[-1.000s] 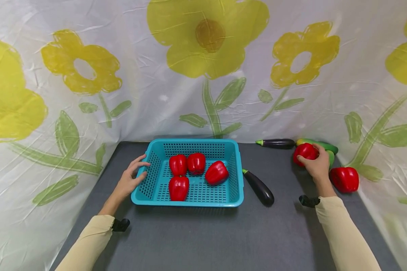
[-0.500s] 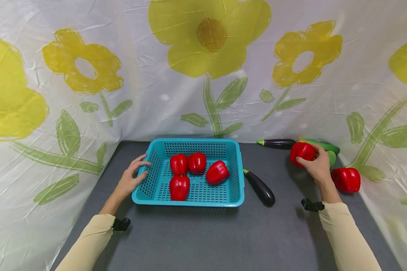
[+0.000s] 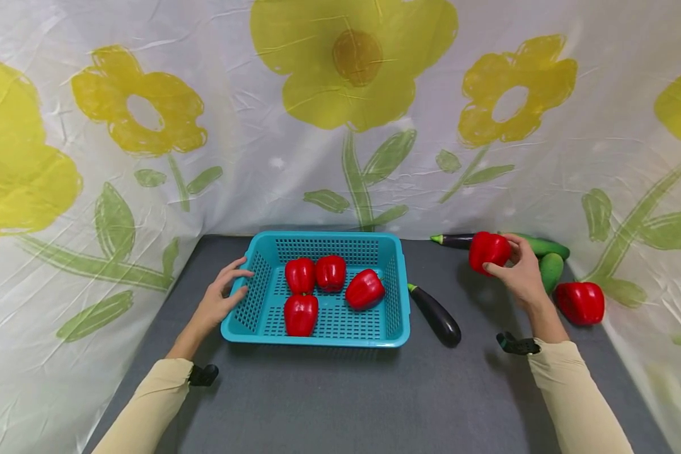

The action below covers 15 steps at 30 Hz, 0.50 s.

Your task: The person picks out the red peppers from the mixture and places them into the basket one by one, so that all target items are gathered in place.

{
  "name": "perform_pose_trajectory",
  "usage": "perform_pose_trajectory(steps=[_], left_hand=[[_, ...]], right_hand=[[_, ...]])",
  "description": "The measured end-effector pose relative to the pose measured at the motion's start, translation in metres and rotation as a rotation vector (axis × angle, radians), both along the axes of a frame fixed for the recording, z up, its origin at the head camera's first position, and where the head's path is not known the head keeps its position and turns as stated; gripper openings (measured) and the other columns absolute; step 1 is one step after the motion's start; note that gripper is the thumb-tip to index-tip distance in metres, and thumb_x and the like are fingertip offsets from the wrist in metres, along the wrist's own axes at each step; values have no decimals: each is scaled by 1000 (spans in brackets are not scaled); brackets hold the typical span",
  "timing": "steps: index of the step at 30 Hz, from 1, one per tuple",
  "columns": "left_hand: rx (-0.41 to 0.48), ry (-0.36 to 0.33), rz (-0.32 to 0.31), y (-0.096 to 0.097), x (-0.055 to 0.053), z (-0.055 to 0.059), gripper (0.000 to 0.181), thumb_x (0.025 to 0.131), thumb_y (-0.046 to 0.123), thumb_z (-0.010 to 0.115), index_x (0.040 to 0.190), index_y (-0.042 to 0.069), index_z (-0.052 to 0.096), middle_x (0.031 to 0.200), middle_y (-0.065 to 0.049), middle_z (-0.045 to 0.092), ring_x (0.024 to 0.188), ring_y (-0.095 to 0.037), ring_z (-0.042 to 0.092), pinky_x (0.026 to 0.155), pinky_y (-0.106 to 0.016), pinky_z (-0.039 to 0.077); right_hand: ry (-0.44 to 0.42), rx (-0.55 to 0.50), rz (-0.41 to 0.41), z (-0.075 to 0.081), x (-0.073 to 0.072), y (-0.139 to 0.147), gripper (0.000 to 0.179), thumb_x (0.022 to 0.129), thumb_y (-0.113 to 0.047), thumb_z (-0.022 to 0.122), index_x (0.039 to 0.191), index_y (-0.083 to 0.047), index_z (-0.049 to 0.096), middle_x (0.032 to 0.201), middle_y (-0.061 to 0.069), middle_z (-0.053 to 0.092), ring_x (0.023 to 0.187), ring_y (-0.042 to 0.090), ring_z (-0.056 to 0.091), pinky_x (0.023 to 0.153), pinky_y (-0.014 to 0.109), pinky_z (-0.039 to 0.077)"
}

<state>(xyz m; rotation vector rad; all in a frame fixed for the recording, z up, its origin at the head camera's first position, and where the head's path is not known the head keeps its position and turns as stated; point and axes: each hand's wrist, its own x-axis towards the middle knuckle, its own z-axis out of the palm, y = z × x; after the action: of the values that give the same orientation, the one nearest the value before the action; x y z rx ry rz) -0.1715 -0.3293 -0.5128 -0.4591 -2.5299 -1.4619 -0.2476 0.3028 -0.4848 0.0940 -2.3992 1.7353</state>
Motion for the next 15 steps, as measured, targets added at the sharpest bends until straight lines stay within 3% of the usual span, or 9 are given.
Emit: perform_pose_trajectory(steps=[9,15], left_hand=[[10,-2,-2,1,1,1,32,99,-5,60,130,-2,61,160,-17,31,146,-41,24,102,-73,27],[5,9,-2,0,0,-1,31,98,-5,60,130,-2,61,160,-18,31,145,-42,25,101,-73,28]], right_hand=[[16,-85,134,14,3,-21,71,89,7,72,148,-5,36,139,13,45,113,24,51,82,20,50],[4,-219,243,19,7,-33,70,88,15,67,145,-12,37,135,16,42,106,24,60,80,26,55]])
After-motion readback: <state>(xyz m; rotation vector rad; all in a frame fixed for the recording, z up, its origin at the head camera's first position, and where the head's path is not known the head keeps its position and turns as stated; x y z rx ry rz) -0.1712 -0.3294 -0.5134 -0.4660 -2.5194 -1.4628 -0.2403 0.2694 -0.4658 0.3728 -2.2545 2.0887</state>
